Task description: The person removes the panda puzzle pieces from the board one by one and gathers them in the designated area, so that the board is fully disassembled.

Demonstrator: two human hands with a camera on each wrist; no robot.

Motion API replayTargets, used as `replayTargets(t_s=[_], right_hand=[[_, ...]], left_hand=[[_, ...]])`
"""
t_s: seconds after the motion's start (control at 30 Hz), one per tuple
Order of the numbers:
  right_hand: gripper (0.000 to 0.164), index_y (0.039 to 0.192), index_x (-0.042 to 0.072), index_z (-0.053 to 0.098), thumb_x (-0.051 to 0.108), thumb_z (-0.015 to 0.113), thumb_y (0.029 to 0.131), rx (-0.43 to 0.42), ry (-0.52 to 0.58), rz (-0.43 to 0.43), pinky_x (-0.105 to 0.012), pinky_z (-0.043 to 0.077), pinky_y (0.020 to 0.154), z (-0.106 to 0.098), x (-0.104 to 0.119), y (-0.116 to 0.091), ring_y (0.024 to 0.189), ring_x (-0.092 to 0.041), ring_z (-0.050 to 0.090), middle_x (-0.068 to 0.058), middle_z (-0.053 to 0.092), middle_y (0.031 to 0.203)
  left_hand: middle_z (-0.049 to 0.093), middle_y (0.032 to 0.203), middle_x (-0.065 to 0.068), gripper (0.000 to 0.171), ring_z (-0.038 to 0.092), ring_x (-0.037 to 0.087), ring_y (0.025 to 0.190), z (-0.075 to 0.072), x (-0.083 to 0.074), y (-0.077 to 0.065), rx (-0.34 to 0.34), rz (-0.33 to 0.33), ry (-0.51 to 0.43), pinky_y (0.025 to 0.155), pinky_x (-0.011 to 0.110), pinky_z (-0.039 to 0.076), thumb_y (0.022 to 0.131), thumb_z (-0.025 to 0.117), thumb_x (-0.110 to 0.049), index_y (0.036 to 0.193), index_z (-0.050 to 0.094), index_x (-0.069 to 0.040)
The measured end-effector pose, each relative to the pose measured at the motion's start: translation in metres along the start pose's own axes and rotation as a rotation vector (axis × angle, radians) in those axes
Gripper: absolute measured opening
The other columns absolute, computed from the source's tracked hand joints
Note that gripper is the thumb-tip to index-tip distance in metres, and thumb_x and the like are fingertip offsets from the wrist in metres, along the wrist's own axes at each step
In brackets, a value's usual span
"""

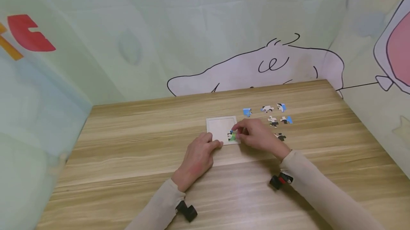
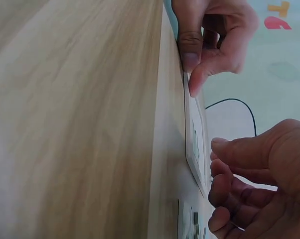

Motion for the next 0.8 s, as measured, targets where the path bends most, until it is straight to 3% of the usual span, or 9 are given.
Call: replayTargets(t_s=[0.3, 0.53, 0.8], right_hand=[[0.024, 0.119, 0.004, 0.079, 0.009, 0.077, 0.096, 0.039, -0.017, 0.032, -0.029, 0.050, 0.072, 0.0068, 0.0064, 0.0080, 0.081, -0.015, 0.061, -0.005, 0.074, 0.094], [0.025, 0.118, 0.003, 0.078, 0.010, 0.077, 0.095, 0.026, -0.093, -0.007, -0.033, 0.052, 0.079, 0.0100, 0.0079, 0.0106, 0.085, -0.016, 0.062, -0.005, 0.073, 0.095], [0.027, 0.121, 0.006, 0.077, 0.013, 0.078, 0.095, 0.018, -0.133, 0.016, -0.037, 0.049, 0.084, 0.0110, 0.0088, 0.0089, 0.089, -0.018, 0.060, -0.006, 0.070, 0.100]], left_hand=[[0.055, 0.079, -0.001, 0.036, 0.051, 0.016, 0.076, -0.0010, -0.0007, 0.0002, -0.004, 0.002, 0.002, 0.063, 0.025, 0.041, 0.088, 0.071, 0.008, 0.107, 0.086, -0.018], [0.054, 0.079, -0.001, 0.036, 0.049, 0.016, 0.076, -0.0014, -0.0009, -0.0001, -0.003, -0.006, -0.004, 0.063, 0.024, 0.040, 0.088, 0.071, 0.008, 0.107, 0.086, -0.018], [0.053, 0.079, -0.001, 0.033, 0.047, 0.015, 0.075, -0.0010, -0.0010, 0.0001, 0.001, -0.008, -0.002, 0.063, 0.023, 0.037, 0.090, 0.072, 0.006, 0.107, 0.086, -0.018]])
Point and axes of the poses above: each hand's wrist, its own y-axis towards the middle knuckle, its own z-axis out of the palm, x = y × z, the point moved 1 cm from there along y, towards the middle knuckle
